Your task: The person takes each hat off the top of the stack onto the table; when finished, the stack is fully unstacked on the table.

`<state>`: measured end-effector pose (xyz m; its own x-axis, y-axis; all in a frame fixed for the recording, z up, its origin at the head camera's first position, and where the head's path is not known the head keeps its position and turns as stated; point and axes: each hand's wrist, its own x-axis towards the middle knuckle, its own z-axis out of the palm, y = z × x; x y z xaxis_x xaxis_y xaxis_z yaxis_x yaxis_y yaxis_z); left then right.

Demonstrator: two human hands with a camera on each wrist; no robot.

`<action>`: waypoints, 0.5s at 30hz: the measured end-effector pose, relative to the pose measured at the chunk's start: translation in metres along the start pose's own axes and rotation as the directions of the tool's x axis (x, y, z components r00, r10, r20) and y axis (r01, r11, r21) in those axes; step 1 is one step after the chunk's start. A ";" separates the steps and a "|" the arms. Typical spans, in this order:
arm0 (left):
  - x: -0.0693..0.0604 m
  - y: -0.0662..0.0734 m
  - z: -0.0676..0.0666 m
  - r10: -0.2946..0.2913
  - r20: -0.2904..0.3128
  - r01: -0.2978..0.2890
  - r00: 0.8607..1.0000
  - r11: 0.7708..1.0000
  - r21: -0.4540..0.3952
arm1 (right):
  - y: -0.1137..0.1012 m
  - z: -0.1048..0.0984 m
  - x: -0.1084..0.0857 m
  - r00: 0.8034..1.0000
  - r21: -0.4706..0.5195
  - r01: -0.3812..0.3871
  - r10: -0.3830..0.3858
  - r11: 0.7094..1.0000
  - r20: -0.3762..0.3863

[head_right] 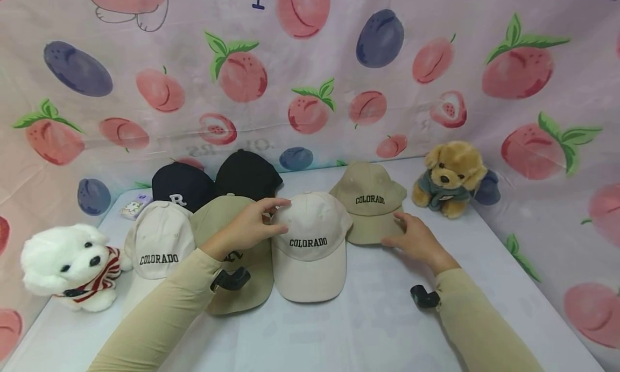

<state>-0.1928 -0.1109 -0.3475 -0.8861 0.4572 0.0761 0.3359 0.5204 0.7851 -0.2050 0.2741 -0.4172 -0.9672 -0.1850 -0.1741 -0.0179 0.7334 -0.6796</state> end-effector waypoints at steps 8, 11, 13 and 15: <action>0.000 0.001 0.001 -0.015 0.022 0.015 1.000 1.000 -0.011 | 0.001 -0.002 0.006 1.000 0.013 0.016 -0.016 1.000 0.006; 0.000 0.001 0.001 -0.012 0.026 0.012 1.000 1.000 -0.016 | 0.002 -0.002 0.010 1.000 0.013 0.019 -0.019 1.000 0.004; -0.001 0.001 0.002 -0.010 0.029 0.011 1.000 1.000 -0.015 | 0.003 -0.002 0.013 1.000 0.011 0.014 -0.015 1.000 0.006; -0.002 0.002 0.001 -0.004 0.032 0.004 0.999 1.000 -0.016 | 0.003 -0.002 0.015 1.000 0.006 0.012 -0.012 1.000 0.008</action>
<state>-0.1902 -0.1097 -0.3471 -0.8767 0.4780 0.0534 0.3268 0.5107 0.7952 -0.2203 0.2745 -0.4202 -0.9648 -0.1993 -0.1713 -0.0286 0.7274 -0.6856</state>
